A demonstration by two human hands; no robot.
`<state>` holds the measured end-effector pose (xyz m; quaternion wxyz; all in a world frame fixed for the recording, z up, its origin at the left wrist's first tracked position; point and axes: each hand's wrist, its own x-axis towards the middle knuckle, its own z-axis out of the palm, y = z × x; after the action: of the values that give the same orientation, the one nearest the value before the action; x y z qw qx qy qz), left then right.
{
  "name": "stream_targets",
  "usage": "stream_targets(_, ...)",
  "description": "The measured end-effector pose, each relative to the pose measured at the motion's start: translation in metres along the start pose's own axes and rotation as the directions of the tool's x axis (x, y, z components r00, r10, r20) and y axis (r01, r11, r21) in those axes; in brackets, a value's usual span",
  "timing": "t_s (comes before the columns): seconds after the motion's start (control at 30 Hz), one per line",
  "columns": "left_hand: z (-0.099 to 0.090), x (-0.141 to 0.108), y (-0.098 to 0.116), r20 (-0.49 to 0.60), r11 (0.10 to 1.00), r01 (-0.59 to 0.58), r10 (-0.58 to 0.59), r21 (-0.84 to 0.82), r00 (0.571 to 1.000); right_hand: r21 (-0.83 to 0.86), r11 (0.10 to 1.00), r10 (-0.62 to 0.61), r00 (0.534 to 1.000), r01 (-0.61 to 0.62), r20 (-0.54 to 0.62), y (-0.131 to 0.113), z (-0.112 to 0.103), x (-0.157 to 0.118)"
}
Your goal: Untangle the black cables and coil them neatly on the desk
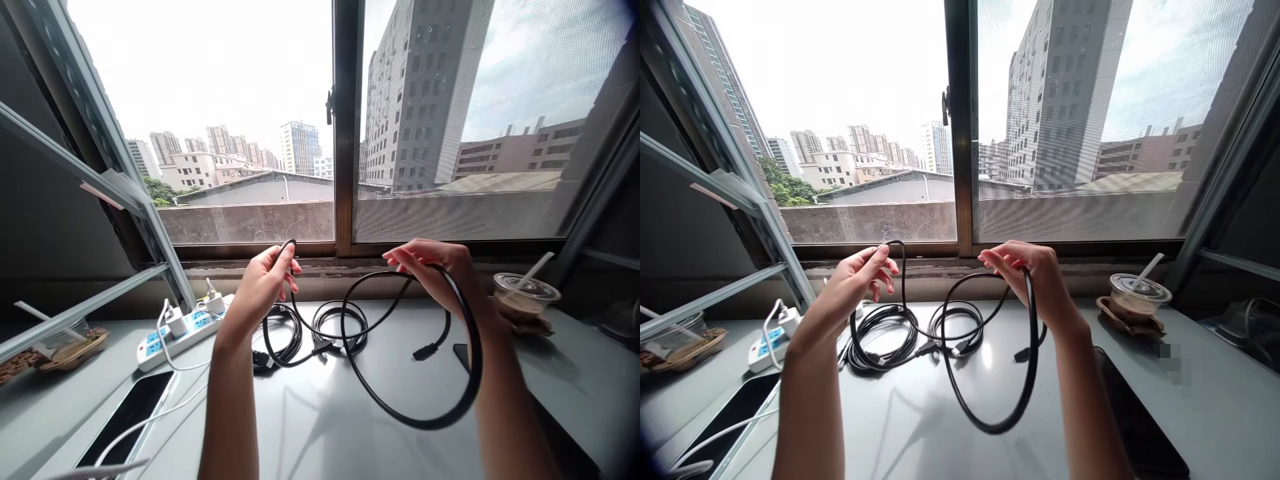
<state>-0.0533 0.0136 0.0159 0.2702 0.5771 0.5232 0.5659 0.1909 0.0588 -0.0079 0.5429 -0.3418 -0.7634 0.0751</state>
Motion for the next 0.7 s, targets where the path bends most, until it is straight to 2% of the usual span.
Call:
stream_targets(0.07,-0.003,-0.001,0.002,-0.069,0.998,-0.048,0.046,-0.032,0.997,-0.036,0.999,0.014,0.995,-0.017,-0.100,0.007,-0.001,0.001)
stream_targets(0.17,-0.012,-0.003,0.004,-0.261,0.986,-0.154,0.131,-0.070,0.956,-0.055,0.985,0.145,0.962,-0.162,-0.233,0.024,-0.009,0.002)
stream_targets(0.23,-0.020,-0.003,0.003,-0.366,0.973,-0.223,0.184,-0.066,0.912,-0.063,0.957,0.260,0.932,-0.284,-0.252,0.033,-0.015,0.001)
stream_targets(0.3,-0.025,-0.003,0.001,-0.400,0.961,-0.275,0.240,-0.032,0.885,-0.022,0.930,0.351,0.906,-0.366,-0.238,0.038,-0.019,0.000)
stream_targets(0.37,-0.029,-0.003,-0.001,-0.377,0.956,-0.295,0.274,0.002,0.885,0.105,0.926,0.379,0.892,-0.364,-0.247,0.037,-0.021,0.001)
stream_targets(0.43,-0.029,-0.003,-0.003,-0.356,0.960,-0.281,0.270,0.023,0.894,0.241,0.920,0.367,0.893,-0.307,-0.262,0.032,-0.018,0.002)
stream_targets(0.57,-0.024,-0.005,-0.001,-0.294,0.958,-0.279,0.285,0.065,0.912,0.397,0.888,0.316,0.935,-0.233,-0.158,0.018,-0.008,0.004)
stream_targets(0.7,-0.006,-0.013,0.007,-0.054,0.961,-0.275,0.276,0.032,0.960,0.506,0.843,0.244,0.968,-0.183,-0.056,-0.003,0.006,0.002)
